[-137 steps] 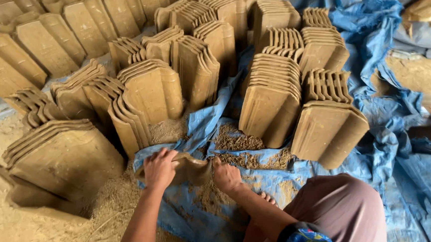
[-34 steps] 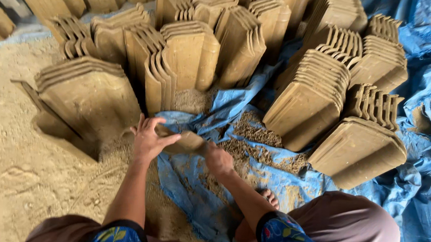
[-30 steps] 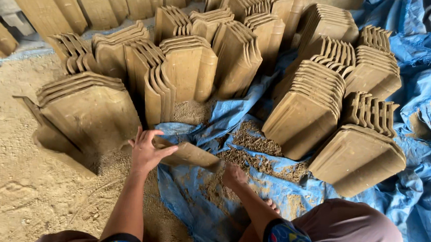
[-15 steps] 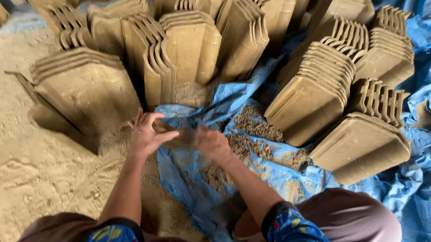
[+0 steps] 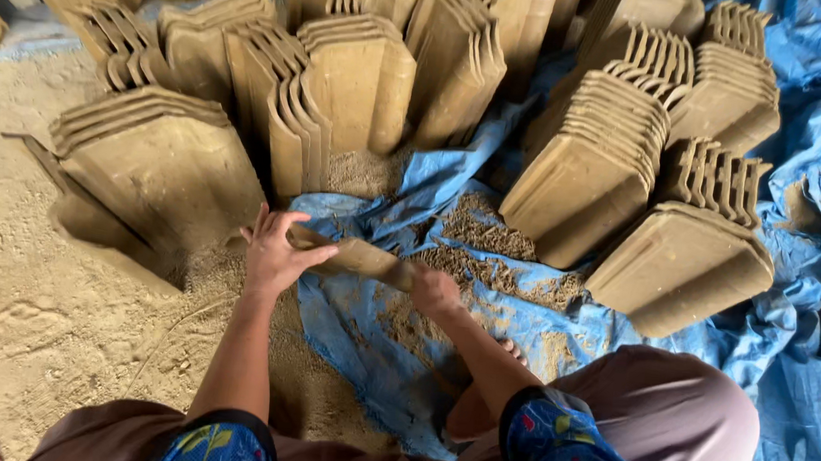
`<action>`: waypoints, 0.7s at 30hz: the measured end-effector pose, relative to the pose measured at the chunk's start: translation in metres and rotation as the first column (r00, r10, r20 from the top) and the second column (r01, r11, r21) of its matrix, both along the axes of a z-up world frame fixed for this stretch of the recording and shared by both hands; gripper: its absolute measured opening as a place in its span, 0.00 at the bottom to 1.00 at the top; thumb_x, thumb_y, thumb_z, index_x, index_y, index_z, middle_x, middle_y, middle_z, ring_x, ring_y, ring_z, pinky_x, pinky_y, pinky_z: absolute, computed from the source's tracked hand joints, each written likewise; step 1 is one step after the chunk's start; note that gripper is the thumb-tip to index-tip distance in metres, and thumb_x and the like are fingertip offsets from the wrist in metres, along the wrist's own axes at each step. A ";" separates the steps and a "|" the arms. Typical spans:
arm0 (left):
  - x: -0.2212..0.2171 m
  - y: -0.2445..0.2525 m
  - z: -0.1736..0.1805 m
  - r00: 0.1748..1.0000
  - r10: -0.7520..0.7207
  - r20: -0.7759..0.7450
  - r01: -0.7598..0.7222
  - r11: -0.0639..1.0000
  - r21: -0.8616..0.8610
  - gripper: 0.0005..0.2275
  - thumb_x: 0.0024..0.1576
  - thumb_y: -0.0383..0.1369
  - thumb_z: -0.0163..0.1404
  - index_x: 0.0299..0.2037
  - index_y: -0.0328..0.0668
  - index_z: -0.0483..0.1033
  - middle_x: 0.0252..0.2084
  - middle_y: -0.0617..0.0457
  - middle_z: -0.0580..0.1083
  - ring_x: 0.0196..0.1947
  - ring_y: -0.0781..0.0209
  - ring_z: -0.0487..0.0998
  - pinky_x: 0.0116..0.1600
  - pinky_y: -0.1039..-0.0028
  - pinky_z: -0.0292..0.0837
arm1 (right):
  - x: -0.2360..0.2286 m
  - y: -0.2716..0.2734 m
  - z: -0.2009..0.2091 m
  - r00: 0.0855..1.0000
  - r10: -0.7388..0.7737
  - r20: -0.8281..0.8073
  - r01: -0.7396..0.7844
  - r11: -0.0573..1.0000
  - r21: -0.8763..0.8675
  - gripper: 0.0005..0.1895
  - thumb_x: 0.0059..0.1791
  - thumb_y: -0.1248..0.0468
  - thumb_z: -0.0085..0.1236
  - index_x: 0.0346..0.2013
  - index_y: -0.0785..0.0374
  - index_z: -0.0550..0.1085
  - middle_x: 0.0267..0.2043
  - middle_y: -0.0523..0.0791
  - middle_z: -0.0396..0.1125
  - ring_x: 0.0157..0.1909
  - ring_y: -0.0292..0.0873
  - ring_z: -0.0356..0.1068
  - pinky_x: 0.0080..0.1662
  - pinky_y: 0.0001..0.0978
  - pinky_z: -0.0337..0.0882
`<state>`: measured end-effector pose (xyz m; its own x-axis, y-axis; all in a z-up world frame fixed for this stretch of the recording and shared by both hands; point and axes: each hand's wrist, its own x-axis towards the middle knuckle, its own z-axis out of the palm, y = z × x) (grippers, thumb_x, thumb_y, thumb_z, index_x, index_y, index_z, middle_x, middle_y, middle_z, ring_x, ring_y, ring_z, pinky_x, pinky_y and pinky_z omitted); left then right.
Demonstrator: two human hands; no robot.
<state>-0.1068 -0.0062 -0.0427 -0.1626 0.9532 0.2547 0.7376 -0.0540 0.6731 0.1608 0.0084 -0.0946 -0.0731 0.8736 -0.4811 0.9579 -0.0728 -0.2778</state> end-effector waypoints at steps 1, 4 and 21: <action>0.003 -0.005 0.003 1.000 -0.001 0.008 0.001 0.997 -0.076 0.34 0.31 0.61 0.62 0.45 0.54 0.72 0.48 0.49 0.71 0.64 0.31 0.57 0.60 0.27 0.43 | 0.005 0.008 -0.056 0.999 0.027 -0.036 -0.025 0.999 0.035 0.15 0.49 0.57 0.43 0.38 0.63 0.74 0.39 0.54 0.69 0.42 0.59 0.70 0.42 0.53 0.69; 0.009 0.000 0.015 1.000 -0.005 -0.001 0.005 0.999 -0.054 0.34 0.30 0.60 0.63 0.45 0.53 0.73 0.47 0.49 0.72 0.65 0.32 0.57 0.61 0.27 0.43 | 0.056 0.024 -0.165 0.995 0.087 0.056 -0.088 0.996 0.023 0.15 0.46 0.53 0.47 0.28 0.59 0.74 0.32 0.50 0.71 0.36 0.53 0.72 0.36 0.47 0.70; 0.048 0.026 -0.039 0.238 0.757 0.608 -0.108 0.643 -0.758 0.47 0.47 0.63 0.49 0.68 0.34 0.48 0.70 0.34 0.41 0.69 0.38 0.45 0.68 0.51 0.45 | 0.004 -0.064 0.001 0.853 0.426 -0.302 -0.265 0.852 0.452 0.24 0.37 0.46 0.66 0.16 0.52 0.60 0.13 0.42 0.58 0.18 0.50 0.63 0.27 0.37 0.65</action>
<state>-0.0588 0.0203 -0.0817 -0.3878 0.5189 -0.7618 -0.4684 0.6008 0.6478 0.1647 -0.0560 -0.0934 -0.5103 0.8599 0.0134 0.7114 0.4309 -0.5552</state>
